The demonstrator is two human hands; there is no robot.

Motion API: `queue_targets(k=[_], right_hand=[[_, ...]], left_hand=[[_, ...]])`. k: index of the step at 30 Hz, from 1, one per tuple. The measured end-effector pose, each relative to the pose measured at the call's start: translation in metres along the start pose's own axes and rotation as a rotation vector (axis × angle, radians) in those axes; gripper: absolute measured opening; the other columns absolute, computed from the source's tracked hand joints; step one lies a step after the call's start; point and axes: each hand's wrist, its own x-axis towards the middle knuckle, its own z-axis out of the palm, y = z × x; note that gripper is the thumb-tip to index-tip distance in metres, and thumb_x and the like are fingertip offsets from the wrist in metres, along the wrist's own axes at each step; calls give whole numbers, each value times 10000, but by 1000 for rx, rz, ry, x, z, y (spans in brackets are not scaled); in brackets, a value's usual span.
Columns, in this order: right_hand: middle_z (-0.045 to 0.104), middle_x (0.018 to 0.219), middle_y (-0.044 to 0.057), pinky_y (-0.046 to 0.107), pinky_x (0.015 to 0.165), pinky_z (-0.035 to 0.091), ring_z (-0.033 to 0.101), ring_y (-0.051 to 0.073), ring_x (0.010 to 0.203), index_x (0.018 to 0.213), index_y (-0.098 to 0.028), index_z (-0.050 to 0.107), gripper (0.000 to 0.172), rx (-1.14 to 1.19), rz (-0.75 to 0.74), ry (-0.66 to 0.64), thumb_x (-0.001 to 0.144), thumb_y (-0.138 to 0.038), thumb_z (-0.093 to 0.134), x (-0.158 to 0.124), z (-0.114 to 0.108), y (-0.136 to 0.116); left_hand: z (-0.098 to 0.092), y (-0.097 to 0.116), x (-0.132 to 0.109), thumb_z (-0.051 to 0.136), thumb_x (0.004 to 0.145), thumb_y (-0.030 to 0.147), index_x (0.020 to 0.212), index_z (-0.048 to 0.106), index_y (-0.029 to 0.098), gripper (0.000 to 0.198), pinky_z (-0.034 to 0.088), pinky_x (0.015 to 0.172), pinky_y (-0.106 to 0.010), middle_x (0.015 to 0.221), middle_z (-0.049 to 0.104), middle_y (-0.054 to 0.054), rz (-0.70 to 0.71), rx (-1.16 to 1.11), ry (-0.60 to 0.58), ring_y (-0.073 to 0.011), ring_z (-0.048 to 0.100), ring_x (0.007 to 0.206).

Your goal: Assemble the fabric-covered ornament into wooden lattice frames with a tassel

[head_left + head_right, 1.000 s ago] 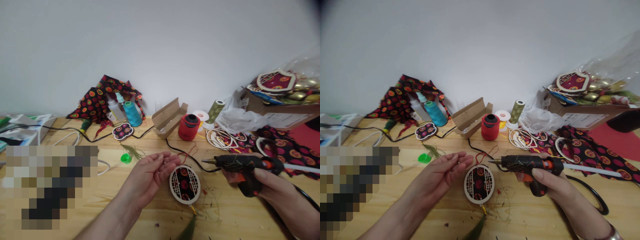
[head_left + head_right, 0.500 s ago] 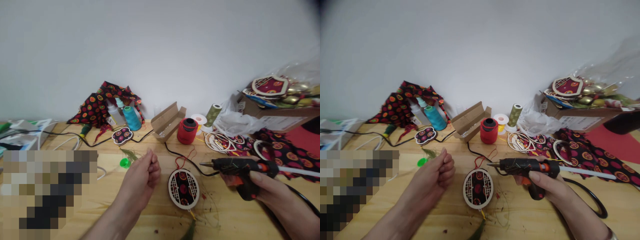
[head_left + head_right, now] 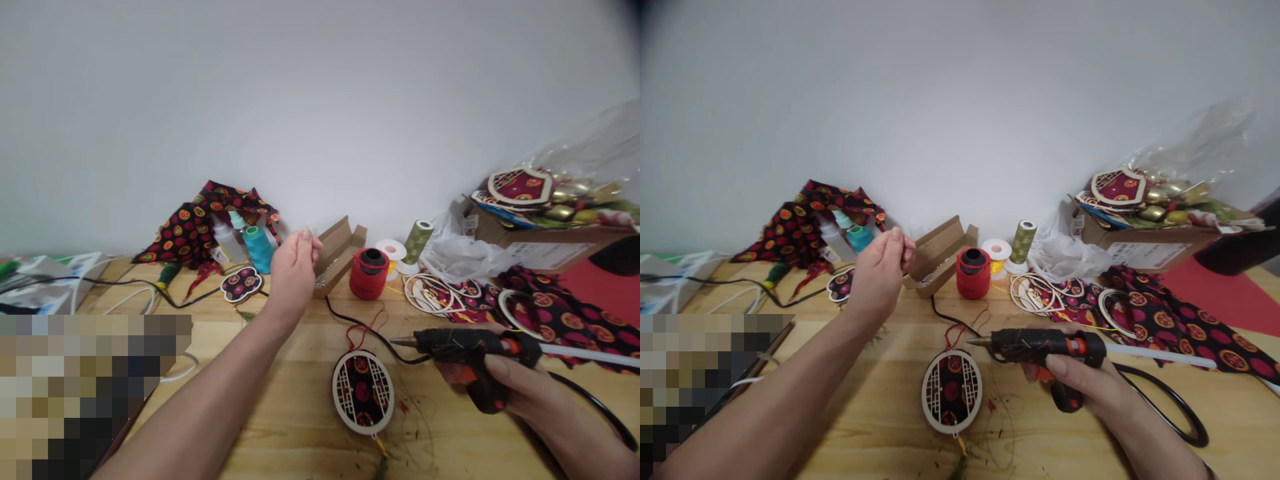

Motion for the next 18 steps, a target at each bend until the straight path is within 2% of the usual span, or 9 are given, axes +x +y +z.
queue_targets(k=[5,10,13,18], right_hand=[[647,599,54,394,638,550,620,258,618,662,-207,682,343,32,21,10,683,-549,693,-1,-1,1],[674,641,70,418,642,563,649,290,674,773,-191,694,344,27,74,65,686,-524,707,-5,-4,8],[673,635,67,410,658,564,648,280,670,805,-189,698,374,47,64,71,663,-534,733,-4,-5,11],[669,628,64,363,590,558,636,254,637,808,-188,708,381,108,67,51,646,-529,758,-5,-6,12]], left_hand=[[6,-7,12,420,930,231,662,541,207,295,387,648,-234,641,534,14,96,152,-25,-130,508,645],[8,-10,15,384,937,233,714,546,210,277,391,879,-285,938,680,-54,170,278,-104,-170,590,943],[7,-14,16,366,947,279,765,576,209,286,393,928,-322,1009,702,-66,179,337,-139,-191,601,1010],[6,-17,17,369,942,314,845,617,208,287,391,972,-361,987,718,-62,185,413,-141,-220,591,1081]])
